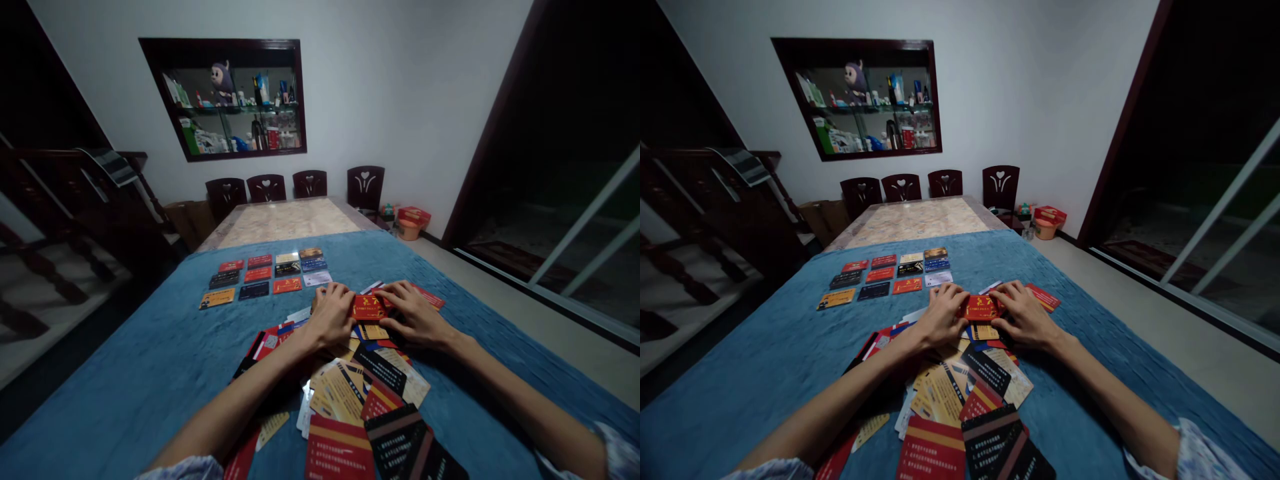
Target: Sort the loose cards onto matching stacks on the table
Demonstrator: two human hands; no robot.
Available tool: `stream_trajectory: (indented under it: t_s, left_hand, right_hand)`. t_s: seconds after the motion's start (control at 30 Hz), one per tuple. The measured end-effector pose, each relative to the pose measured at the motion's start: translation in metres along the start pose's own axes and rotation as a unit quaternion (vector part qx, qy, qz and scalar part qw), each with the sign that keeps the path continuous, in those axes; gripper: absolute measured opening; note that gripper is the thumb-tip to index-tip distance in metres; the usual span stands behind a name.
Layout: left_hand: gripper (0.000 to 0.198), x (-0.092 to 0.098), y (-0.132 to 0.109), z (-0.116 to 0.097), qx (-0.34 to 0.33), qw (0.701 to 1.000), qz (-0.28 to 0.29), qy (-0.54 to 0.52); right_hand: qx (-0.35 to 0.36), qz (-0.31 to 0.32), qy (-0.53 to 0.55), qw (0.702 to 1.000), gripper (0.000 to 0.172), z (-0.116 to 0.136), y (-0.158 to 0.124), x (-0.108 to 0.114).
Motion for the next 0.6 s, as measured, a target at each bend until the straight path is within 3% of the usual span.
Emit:
stream_trajectory:
  t_s: [0.3, 0.6]
  left_hand:
    - [0.035, 0.01, 0.003, -0.002, -0.012, 0.999, 0.035, 0.035]
    - [0.035, 0.026, -0.004, 0.023, 0.015, 0.997, 0.049, 0.062]
  right_hand:
    - [0.005, 0.05, -0.012, 0.999, 0.044, 0.007, 0.013, 0.003]
    - [0.049, 0.082, -0.032, 0.995, 0.044, 0.019, 0.045, -0.013]
Point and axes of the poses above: each hand's wrist, its own y-axis towards the middle knuckle, its own x-axis out of the back of the hand, z = x × y, the point moved 8 cm from there along y, towards the middle knuckle, and after that the axes turned 8 degrees about -z, right-handed, at the moved point
